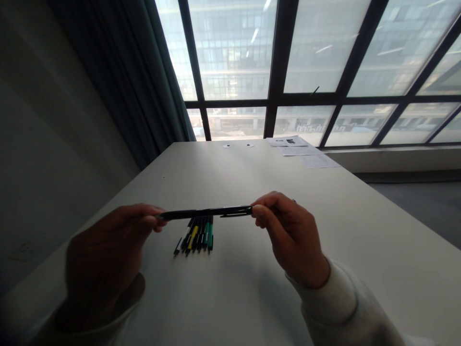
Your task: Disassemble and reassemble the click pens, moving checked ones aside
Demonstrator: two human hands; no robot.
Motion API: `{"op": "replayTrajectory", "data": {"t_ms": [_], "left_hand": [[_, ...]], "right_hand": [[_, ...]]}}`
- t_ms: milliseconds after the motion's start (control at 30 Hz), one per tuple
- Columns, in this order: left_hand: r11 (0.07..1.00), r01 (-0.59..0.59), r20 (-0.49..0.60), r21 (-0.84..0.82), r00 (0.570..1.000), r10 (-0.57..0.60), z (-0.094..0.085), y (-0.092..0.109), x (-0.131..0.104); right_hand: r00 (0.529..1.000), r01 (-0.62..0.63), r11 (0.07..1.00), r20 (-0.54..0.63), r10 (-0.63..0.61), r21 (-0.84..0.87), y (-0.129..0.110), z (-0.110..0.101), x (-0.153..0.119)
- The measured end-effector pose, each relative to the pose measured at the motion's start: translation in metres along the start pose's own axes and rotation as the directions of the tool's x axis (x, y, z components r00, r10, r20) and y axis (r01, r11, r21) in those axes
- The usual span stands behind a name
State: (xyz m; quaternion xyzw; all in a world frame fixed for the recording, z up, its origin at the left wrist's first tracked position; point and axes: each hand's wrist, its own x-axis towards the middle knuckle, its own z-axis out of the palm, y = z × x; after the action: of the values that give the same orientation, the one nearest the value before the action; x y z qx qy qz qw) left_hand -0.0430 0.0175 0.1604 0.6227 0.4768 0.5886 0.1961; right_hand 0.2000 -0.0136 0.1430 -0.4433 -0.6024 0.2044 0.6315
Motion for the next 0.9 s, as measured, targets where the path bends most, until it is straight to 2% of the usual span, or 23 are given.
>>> {"op": "replayTrajectory", "data": {"t_ms": [300, 900], "left_hand": [[0.994, -0.056, 0.051, 0.091, 0.997, 0.052, -0.0029, -0.0018, 0.0021], [0.969, -0.220, 0.166, 0.111, 0.966, 0.201, -0.0049, -0.0048, 0.0062]], "right_hand": [[1.000, -0.021, 1.000, 0.020, 0.022, -0.023, -0.0002, -0.0018, -0.0005], [0.999, -0.032, 0.998, 0.034, 0.033, -0.056, -0.0013, -0.0004, 0.0011]]}}
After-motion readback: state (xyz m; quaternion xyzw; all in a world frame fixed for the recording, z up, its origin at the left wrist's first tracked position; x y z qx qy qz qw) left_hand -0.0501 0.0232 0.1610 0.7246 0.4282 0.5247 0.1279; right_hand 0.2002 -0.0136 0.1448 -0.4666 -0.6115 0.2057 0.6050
